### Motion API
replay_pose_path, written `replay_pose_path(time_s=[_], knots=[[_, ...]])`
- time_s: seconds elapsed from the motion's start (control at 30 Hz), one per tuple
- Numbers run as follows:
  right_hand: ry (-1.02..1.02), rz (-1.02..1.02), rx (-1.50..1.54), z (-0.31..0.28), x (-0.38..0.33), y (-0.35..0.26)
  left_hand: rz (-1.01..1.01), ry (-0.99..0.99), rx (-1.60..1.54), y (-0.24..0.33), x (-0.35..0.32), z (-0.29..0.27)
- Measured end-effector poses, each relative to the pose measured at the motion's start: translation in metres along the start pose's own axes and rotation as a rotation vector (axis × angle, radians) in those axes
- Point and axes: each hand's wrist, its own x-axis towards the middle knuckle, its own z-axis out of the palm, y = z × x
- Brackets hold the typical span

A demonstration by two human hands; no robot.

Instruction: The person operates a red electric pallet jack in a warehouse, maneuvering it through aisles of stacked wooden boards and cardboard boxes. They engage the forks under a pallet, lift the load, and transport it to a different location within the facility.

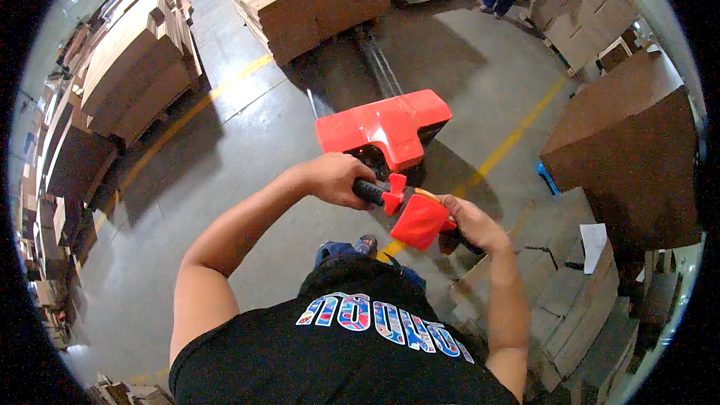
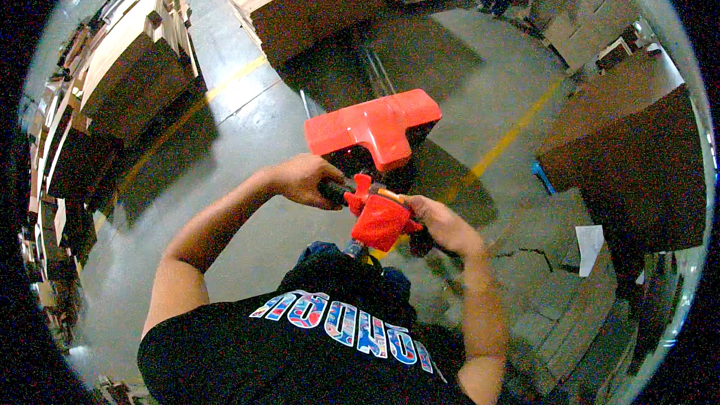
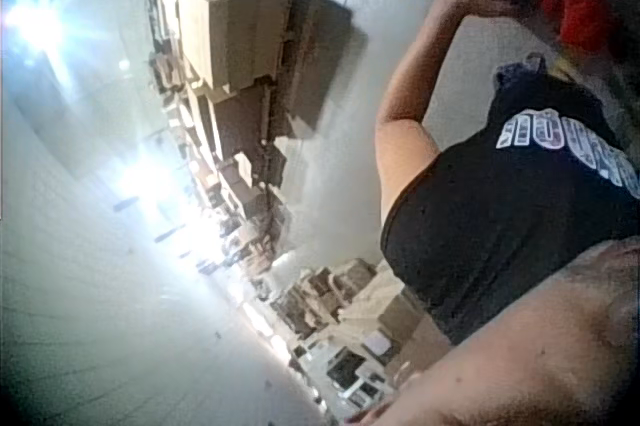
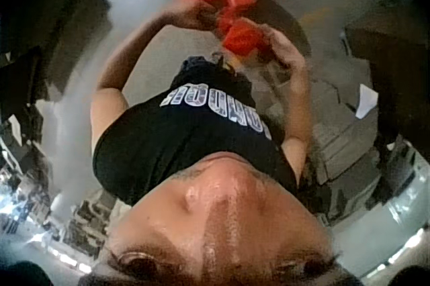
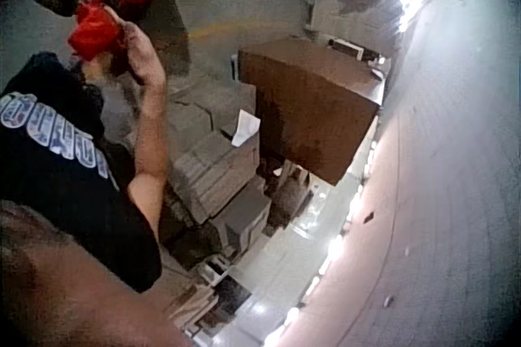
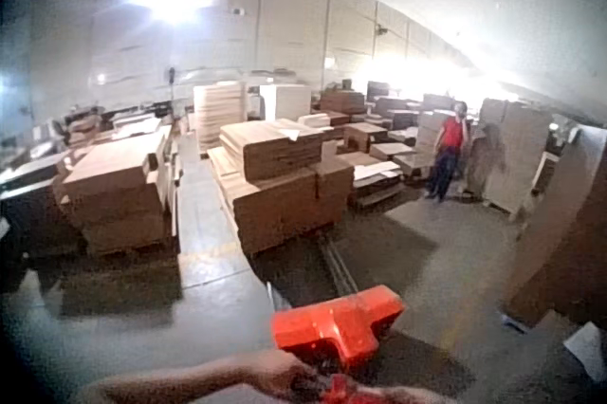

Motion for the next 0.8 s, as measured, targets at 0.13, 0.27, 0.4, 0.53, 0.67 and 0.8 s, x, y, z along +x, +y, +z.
replay_pose_path(time_s=[0.13, 0.27, 0.4, 0.53, 0.67, 0.8], knots=[[0.084, 0.028, -0.102, -0.017, -0.011, -0.010, 0.003, 0.013, -0.061, 0.008, 0.020, 0.007], [0.165, 0.073, -0.208, -0.042, -0.018, -0.003, 0.030, 0.016, -0.046, 0.021, 0.039, 0.000], [0.289, -0.105, -0.372, -0.051, -0.026, 0.003, -0.032, -0.132, -0.312, 0.035, 0.035, 0.005], [0.474, -0.346, -0.638, -0.059, -0.035, 0.023, -0.055, -0.130, -0.495, 0.044, 0.024, 0.049], [0.297, -0.152, -0.579, -0.064, -0.040, 0.023, -0.136, -0.088, -0.429, 0.046, 0.021, 0.077], [0.285, -0.016, -0.464, -0.037, 0.005, 0.018, -0.194, 0.001, -0.387, 0.007, 0.015, 0.047]])
